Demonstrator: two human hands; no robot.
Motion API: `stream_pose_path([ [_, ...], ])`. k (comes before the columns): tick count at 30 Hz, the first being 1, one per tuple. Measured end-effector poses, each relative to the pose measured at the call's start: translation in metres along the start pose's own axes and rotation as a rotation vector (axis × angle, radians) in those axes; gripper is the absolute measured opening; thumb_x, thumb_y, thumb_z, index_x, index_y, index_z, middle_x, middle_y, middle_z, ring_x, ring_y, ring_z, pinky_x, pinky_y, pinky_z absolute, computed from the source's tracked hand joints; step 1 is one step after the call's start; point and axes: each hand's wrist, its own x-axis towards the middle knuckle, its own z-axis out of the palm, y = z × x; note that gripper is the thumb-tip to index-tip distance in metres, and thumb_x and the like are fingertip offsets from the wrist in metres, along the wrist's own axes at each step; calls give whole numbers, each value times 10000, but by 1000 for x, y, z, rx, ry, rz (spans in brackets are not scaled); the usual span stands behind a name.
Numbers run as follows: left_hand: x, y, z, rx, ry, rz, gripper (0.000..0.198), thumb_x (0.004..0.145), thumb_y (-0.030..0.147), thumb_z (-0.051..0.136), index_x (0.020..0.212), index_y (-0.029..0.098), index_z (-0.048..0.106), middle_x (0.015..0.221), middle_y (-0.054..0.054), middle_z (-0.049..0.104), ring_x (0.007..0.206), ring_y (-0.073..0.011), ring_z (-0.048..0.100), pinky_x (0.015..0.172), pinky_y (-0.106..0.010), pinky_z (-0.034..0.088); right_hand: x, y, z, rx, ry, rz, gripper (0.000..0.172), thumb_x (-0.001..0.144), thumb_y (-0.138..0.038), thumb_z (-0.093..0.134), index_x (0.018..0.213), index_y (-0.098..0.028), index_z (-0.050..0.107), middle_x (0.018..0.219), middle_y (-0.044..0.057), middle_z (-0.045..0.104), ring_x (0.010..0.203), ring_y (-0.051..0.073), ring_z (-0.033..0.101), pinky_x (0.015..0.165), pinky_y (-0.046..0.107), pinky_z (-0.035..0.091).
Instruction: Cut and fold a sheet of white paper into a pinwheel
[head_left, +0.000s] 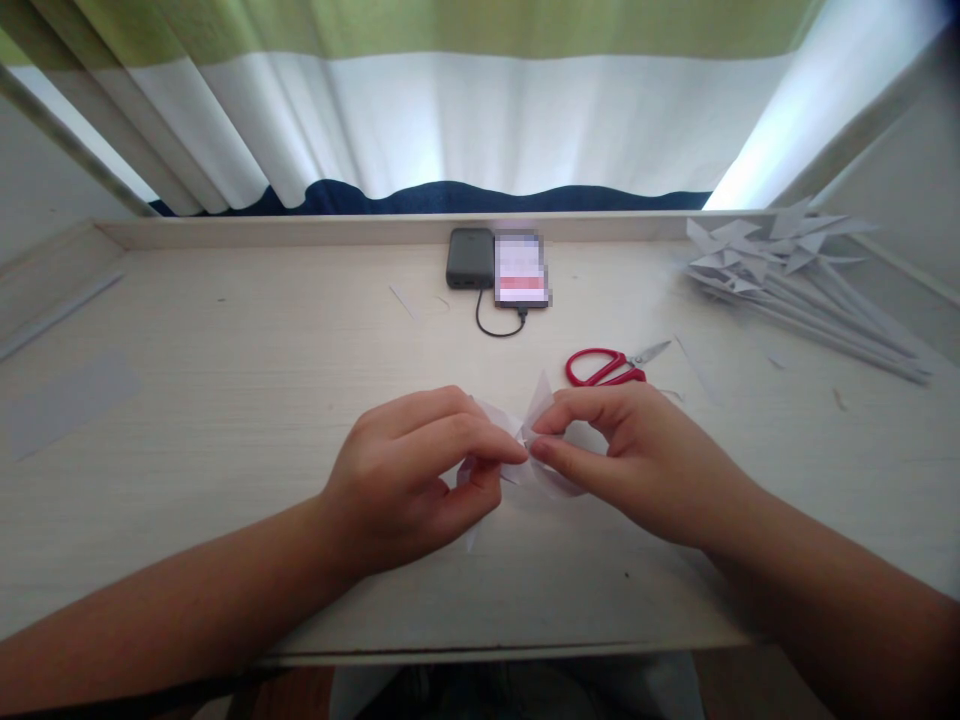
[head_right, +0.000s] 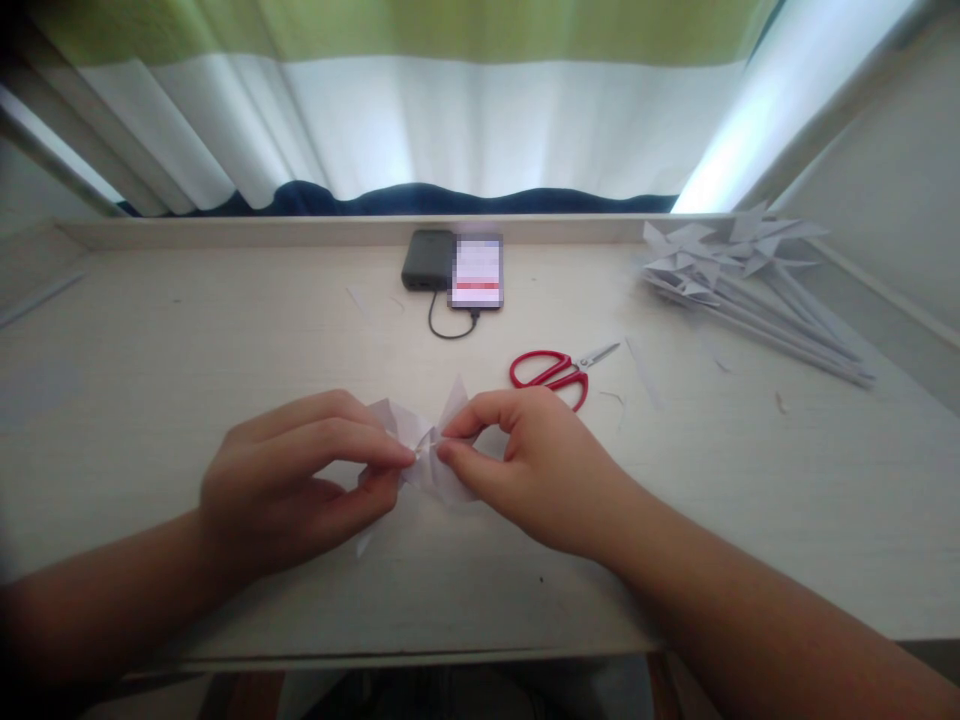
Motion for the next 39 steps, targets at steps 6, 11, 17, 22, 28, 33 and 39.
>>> stream_pose_path([
  [6, -1, 1, 1, -10, 26, 9, 173, 737, 53, 651, 821, 200, 681, 755, -13, 675, 684, -118, 631, 620, -229, 535, 0, -1, -1, 8, -20, -13, 123, 829, -267, 597, 794, -202, 695, 743, 0, 705, 656, 155, 617, 640, 293, 470],
  [11, -2, 1, 1, 19, 20, 20, 179, 730, 55, 663, 830, 202, 683, 754, -3, 669, 678, -110, 624, 617, -223, 527, 0, 0, 1, 15, -5, -12, 118, 834, -267, 602, 785, -200, 686, 767, 5, 710, 729, 172, 646, 716, 316, 484],
  [17, -3, 2, -1, 85, 0, 71, 180, 732, 74, 681, 845, 214, 681, 755, -1, 675, 692, -115, 622, 628, -229, 522, 0, -1, 1, 72, -11, -12, 126, 839, -262, 606, 747, -196, 662, 827, 4, 721, 742, 161, 652, 724, 308, 499],
  [22, -6, -1, 0, 139, -45, 122, 207, 773, 86, 652, 921, 227, 688, 792, -1, 686, 727, -117, 625, 649, -237, 517, -3, -1, 4, -34, 39, -51, 110, 821, -243, 621, 734, -206, 678, 831, 4, 719, 725, 160, 643, 707, 310, 496],
  [28, -7, -1, 1, 159, -75, 159, 203, 793, 86, 632, 943, 214, 679, 828, -9, 696, 746, -116, 627, 661, -238, 508, -5, 4, 9, -213, 153, -228, 71, 794, -215, 637, 734, -225, 675, 823, 12, 703, 855, 208, 625, 832, 379, 459],
  [33, -6, 1, -1, 186, -93, 182, 170, 817, 124, 627, 955, 214, 671, 787, -17, 679, 713, -125, 615, 644, -256, 503, -7, 2, 9, -225, 176, -267, 74, 801, -211, 624, 742, -225, 666, 839, 14, 703, 861, 208, 626, 847, 388, 459],
  [39, -5, 3, -3, 179, -112, 198, 164, 818, 144, 643, 972, 195, 673, 770, -31, 676, 715, -146, 615, 642, -278, 503, -8, -1, 10, -254, 187, -309, 123, 810, -139, 594, 748, -224, 657, 846, -11, 706, 900, 187, 627, 937, 387, 422],
])
